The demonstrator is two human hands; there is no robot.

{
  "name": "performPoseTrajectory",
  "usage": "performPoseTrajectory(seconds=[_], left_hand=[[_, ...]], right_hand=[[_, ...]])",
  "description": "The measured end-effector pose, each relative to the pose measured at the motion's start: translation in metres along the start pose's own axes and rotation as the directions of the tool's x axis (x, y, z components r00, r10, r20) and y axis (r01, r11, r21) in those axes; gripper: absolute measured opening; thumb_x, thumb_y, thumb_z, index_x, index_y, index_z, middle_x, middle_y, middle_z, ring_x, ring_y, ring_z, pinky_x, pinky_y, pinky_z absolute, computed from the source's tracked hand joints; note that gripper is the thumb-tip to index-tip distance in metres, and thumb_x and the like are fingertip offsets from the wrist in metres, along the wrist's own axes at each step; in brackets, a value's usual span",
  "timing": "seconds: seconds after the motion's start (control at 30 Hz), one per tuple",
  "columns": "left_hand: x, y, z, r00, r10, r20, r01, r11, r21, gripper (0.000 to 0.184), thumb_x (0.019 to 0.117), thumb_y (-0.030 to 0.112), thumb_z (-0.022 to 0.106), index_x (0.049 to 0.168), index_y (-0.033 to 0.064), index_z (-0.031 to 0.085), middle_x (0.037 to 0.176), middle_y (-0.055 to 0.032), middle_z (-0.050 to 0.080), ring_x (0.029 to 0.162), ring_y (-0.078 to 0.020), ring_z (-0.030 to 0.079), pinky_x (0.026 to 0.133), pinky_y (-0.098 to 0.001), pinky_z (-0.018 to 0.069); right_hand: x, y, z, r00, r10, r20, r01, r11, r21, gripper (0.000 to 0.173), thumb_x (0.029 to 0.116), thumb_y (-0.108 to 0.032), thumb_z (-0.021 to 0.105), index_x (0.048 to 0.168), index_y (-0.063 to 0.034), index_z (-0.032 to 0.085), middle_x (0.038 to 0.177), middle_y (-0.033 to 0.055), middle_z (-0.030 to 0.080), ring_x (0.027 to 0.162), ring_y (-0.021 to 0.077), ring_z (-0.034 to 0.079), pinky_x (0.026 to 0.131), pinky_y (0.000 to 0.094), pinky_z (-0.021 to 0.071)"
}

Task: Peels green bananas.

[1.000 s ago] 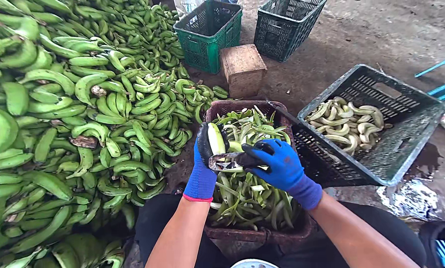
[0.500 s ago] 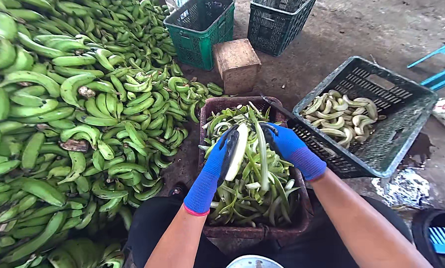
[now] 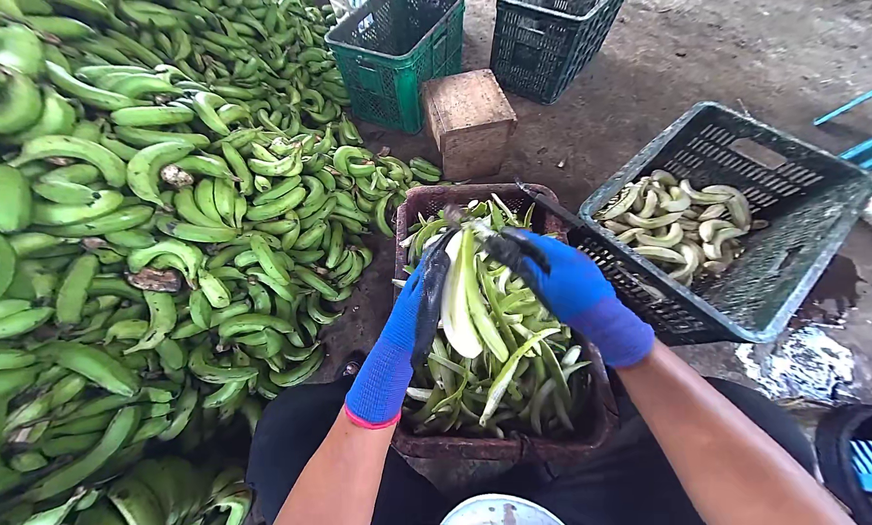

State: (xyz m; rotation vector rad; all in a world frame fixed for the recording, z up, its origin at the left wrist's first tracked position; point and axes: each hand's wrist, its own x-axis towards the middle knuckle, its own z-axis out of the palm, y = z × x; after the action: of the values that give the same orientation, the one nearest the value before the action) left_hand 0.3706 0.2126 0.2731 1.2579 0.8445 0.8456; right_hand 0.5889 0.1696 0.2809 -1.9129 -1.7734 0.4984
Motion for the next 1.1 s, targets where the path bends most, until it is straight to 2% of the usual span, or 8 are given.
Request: performPoseTrajectory(seconds=[0.1, 0.3, 0.53, 0.63, 0.7, 0.83, 0.9, 1.1], left_hand=[[0.009, 0.0, -0.006, 0.998, -0.035, -0.046, 0.026, 0.982, -0.186, 0.042, 0.1099, 0.024, 0.027, 0.139, 0.0115, 0.056, 0.095, -0.0034, 0.069, 0.074, -0.0084, 0.065, 0.066, -0.0233, 0.056], [0.014, 0.001, -0.018, 0.978, -0.134, -0.16, 0.068, 0.929, -0.365, 0.035, 0.1102, 0.038, 0.036, 0.126, 0.0169, 0.059, 0.088, 0.0007, 0.066, 0.067, -0.0059, 0.064, 0.059, -0.0211, 0.0552], [-0.004, 0.01, -0.003, 0.998, 0.059, -0.029, -0.056, 0.994, 0.096, 0.043, 0.109, 0.022, 0.034, 0.147, 0.0115, 0.05, 0.125, 0.0, 0.065, 0.102, -0.0019, 0.062, 0.089, -0.0212, 0.0524], [0.004, 0.007, -0.006, 0.989, 0.109, -0.104, -0.081, 0.968, 0.239, 0.044, 0.1092, 0.024, 0.034, 0.149, 0.016, 0.05, 0.131, -0.0028, 0.063, 0.101, -0.0058, 0.063, 0.087, -0.0261, 0.0533], [0.007, 0.004, -0.003, 0.991, 0.068, -0.118, -0.035, 0.965, 0.261, 0.046, 0.11, 0.025, 0.034, 0.155, 0.0169, 0.042, 0.143, -0.0067, 0.057, 0.114, -0.0115, 0.062, 0.096, -0.034, 0.0515], [0.005, 0.005, 0.021, 0.995, -0.07, -0.073, 0.068, 0.997, -0.036, 0.026, 0.1086, 0.01, 0.037, 0.128, 0.0026, 0.053, 0.096, -0.0019, 0.064, 0.081, -0.0053, 0.064, 0.075, -0.0238, 0.0565], [0.018, -0.005, 0.013, 0.999, -0.029, 0.045, 0.027, 0.999, 0.044, 0.034, 0.1092, 0.016, 0.037, 0.139, 0.0058, 0.051, 0.112, -0.0061, 0.069, 0.091, -0.0133, 0.07, 0.081, -0.0306, 0.0601], [0.057, -0.039, -0.022, 0.948, -0.313, 0.063, 0.024, 0.266, 0.964, 0.063, 0.1016, 0.024, 0.059, 0.159, 0.0162, 0.034, 0.16, -0.0233, 0.034, 0.146, -0.0505, 0.029, 0.11, -0.0712, 0.0304]], right_hand=[[0.005, 0.014, -0.007, 0.999, 0.044, 0.029, -0.047, 0.994, 0.098, 0.044, 0.1092, -0.04, 0.045, 0.143, -0.0163, 0.059, 0.128, 0.0141, 0.069, 0.117, 0.0319, 0.066, 0.101, 0.0606, 0.049], [-0.018, 0.014, 0.009, 0.878, -0.463, 0.118, 0.454, 0.886, 0.099, 0.053, 0.0907, -0.045, 0.063, 0.134, -0.0159, 0.069, 0.11, 0.013, 0.072, 0.096, 0.0289, 0.07, 0.08, 0.0527, 0.0567], [0.013, 0.021, -0.013, 0.981, -0.173, -0.093, 0.17, 0.985, -0.036, 0.048, 0.0969, -0.02, 0.066, 0.144, -0.0153, 0.059, 0.122, 0.0245, 0.064, 0.111, 0.0436, 0.063, 0.091, 0.0643, 0.0502], [0.017, 0.023, -0.022, 0.991, 0.0, -0.131, 0.03, 0.973, 0.228, 0.045, 0.1049, -0.021, 0.052, 0.15, -0.0132, 0.052, 0.136, 0.0176, 0.062, 0.121, 0.0296, 0.063, 0.103, 0.0524, 0.049], [0.007, 0.007, -0.011, 0.993, -0.007, -0.115, 0.052, 0.916, 0.397, 0.052, 0.0975, -0.015, 0.063, 0.148, -0.0128, 0.052, 0.121, 0.0154, 0.068, 0.098, 0.0233, 0.068, 0.084, 0.0464, 0.0569], [-0.001, -0.023, 0.014, 0.996, -0.035, 0.078, 0.023, 0.989, 0.148, 0.088, 0.0803, -0.024, 0.084, 0.157, -0.0198, 0.041, 0.118, 0.017, 0.071, 0.103, 0.0341, 0.069, 0.088, 0.0606, 0.0541], [-0.001, -0.012, 0.006, 0.999, -0.003, 0.053, -0.002, 0.996, 0.085, 0.083, 0.0843, -0.025, 0.081, 0.157, -0.0214, 0.041, 0.119, 0.0186, 0.07, 0.105, 0.0384, 0.069, 0.087, 0.0649, 0.0528], [-0.011, 0.052, -0.095, 0.827, 0.278, -0.489, -0.324, 0.946, -0.011, 0.069, 0.0913, -0.032, 0.076, 0.15, -0.0089, 0.049, 0.14, 0.0317, 0.054, 0.124, 0.0499, 0.057, 0.099, 0.068, 0.0454]])
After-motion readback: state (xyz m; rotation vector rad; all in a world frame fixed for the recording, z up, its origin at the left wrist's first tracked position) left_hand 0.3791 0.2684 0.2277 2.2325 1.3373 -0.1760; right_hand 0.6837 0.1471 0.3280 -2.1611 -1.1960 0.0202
